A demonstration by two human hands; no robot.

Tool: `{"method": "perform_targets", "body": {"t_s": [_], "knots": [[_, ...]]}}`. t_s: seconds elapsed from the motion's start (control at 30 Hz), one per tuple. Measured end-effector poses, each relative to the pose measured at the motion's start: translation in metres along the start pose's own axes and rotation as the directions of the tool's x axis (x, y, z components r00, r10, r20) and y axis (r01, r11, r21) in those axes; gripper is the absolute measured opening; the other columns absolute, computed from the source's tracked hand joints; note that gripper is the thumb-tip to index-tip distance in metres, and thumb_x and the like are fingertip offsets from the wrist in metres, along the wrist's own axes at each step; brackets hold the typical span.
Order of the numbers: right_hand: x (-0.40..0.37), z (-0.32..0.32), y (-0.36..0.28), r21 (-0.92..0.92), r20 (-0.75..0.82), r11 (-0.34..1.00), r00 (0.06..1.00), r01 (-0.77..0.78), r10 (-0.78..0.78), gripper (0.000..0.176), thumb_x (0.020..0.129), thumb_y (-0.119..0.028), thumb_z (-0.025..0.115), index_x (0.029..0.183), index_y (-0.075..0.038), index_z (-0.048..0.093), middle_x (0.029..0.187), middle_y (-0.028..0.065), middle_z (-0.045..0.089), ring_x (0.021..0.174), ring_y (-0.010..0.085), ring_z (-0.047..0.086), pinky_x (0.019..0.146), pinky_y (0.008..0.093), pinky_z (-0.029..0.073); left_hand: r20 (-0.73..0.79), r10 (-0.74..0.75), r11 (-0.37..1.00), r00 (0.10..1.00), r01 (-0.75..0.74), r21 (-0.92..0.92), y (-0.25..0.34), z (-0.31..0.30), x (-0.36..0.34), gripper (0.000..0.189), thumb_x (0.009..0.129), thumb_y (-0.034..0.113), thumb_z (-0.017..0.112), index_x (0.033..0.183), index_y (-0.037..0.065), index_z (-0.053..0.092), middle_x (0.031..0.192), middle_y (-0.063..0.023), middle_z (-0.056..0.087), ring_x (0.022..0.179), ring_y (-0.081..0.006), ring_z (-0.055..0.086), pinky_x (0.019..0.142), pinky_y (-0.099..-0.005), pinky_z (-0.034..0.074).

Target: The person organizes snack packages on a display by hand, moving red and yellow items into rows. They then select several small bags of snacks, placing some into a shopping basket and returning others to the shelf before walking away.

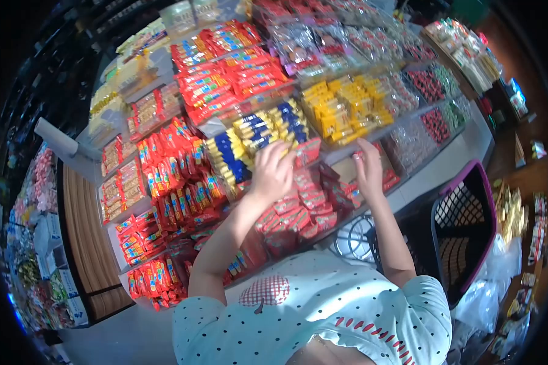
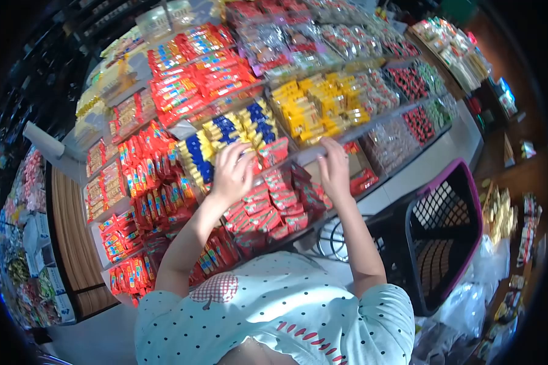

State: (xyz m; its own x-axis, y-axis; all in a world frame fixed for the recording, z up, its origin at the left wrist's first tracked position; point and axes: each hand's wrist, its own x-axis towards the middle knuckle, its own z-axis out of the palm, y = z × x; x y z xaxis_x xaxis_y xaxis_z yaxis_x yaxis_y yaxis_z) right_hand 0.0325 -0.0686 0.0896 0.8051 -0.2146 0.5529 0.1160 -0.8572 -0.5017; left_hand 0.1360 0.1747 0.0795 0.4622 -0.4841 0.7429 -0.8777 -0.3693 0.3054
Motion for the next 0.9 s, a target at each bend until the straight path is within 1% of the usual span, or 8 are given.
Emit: {"method": "perform_targets", "body": {"t_s": [0.13, 0.23, 0.3, 0.37, 0.47, 0.7, 0.83, 0.9], "knots": [[-0.065, -0.034, 0.026, -0.063, -0.131, 0.972, 0.968, -0.224, 0.215, 0.027, 0.089, -0.010, 0.051, 0.114, 0.001, 0.052, 0.113, 0.0175, 0.055, 0.109, 0.0332, 0.050, 0.096, 0.0389, 0.037, 0.128, 0.141, 0.949, 0.982, -0.098, -0.299, 0.065, 0.044, -0.020, 0.027, 0.070, 0.005, 0.058, 0.096, 0.003, 0.060, 0.107, -0.0111, 0.055, 0.107, -0.0295, 0.050, 0.085, -0.0425, 0.042], [-0.099, -0.043, 0.027, -0.031, -0.146, 0.906, 0.899, -0.421, 0.413, 0.023, 0.090, -0.010, 0.051, 0.110, 0.001, 0.054, 0.111, 0.0170, 0.056, 0.106, 0.0317, 0.052, 0.093, 0.0370, 0.038, 0.245, 0.163, 0.890, 0.956, -0.035, -0.454, 0.100, 0.075, -0.038, 0.026, 0.071, 0.006, 0.059, 0.097, 0.005, 0.060, 0.105, -0.0097, 0.055, 0.106, -0.0280, 0.049, 0.087, -0.0414, 0.041], [-0.122, -0.042, 0.029, -0.045, -0.137, 0.899, 0.894, -0.437, 0.427, 0.023, 0.089, -0.010, 0.051, 0.110, 0.001, 0.054, 0.110, 0.0168, 0.056, 0.105, 0.0313, 0.052, 0.092, 0.0369, 0.039, 0.285, 0.171, 0.857, 0.943, 0.000, -0.516, 0.115, 0.093, -0.048, 0.025, 0.072, 0.006, 0.060, 0.097, 0.005, 0.060, 0.104, -0.0089, 0.055, 0.106, -0.0273, 0.049, 0.086, -0.0403, 0.041], [-0.145, -0.040, 0.034, -0.043, -0.128, 0.878, 0.874, -0.476, 0.468, 0.023, 0.088, -0.008, 0.052, 0.109, 0.001, 0.054, 0.108, 0.0163, 0.057, 0.102, 0.0311, 0.054, 0.091, 0.0372, 0.039, 0.293, 0.173, 0.852, 0.940, 0.006, -0.523, 0.123, 0.105, -0.058, 0.022, 0.073, 0.006, 0.060, 0.095, 0.005, 0.059, 0.102, -0.0087, 0.054, 0.102, -0.0274, 0.049, 0.084, -0.0401, 0.041], [-0.177, -0.036, 0.043, -0.095, -0.063, 0.863, 0.868, -0.496, 0.492, 0.023, 0.087, -0.005, 0.052, 0.109, 0.001, 0.054, 0.108, 0.0168, 0.057, 0.103, 0.0324, 0.053, 0.092, 0.0390, 0.039, 0.463, 0.121, 0.855, 0.878, 0.145, -0.498, 0.132, 0.126, -0.068, 0.023, 0.070, 0.005, 0.057, 0.092, 0.003, 0.056, 0.099, -0.0117, 0.052, 0.100, -0.0297, 0.048, 0.083, -0.0413, 0.041], [-0.209, -0.036, 0.071, -0.167, -0.023, 0.829, 0.843, -0.534, 0.538, 0.030, 0.077, 0.002, 0.053, 0.107, 0.001, 0.053, 0.109, 0.0190, 0.054, 0.105, 0.0366, 0.050, 0.092, 0.0419, 0.040, 0.463, 0.025, 0.921, 0.886, 0.160, -0.356, 0.130, 0.171, -0.042, 0.021, 0.074, 0.007, 0.057, 0.094, 0.001, 0.057, 0.094, -0.0147, 0.055, 0.094, -0.0340, 0.050, 0.081, -0.0431, 0.042], [-0.201, -0.037, 0.088, -0.133, -0.030, 0.815, 0.824, -0.564, 0.566, 0.030, 0.077, 0.001, 0.053, 0.107, 0.001, 0.054, 0.109, 0.0189, 0.053, 0.105, 0.0363, 0.050, 0.091, 0.0429, 0.041, 0.589, 0.018, 0.974, 0.808, 0.119, -0.192, 0.130, 0.197, -0.012, 0.024, 0.075, 0.010, 0.059, 0.096, -0.002, 0.055, 0.093, -0.0183, 0.056, 0.089, -0.0360, 0.054, 0.080, -0.0445, 0.044], [-0.189, -0.034, 0.101, -0.141, -0.043, 0.823, 0.834, -0.550, 0.550, 0.030, 0.077, 0.001, 0.053, 0.107, 0.001, 0.054, 0.109, 0.0187, 0.053, 0.105, 0.0361, 0.050, 0.091, 0.0434, 0.041, 0.733, -0.014, 0.981, 0.680, 0.152, -0.122, 0.135, 0.218, -0.001, 0.028, 0.076, 0.012, 0.060, 0.098, -0.003, 0.054, 0.097, -0.0200, 0.057, 0.093, -0.0369, 0.057, 0.081, -0.0438, 0.047]]}}
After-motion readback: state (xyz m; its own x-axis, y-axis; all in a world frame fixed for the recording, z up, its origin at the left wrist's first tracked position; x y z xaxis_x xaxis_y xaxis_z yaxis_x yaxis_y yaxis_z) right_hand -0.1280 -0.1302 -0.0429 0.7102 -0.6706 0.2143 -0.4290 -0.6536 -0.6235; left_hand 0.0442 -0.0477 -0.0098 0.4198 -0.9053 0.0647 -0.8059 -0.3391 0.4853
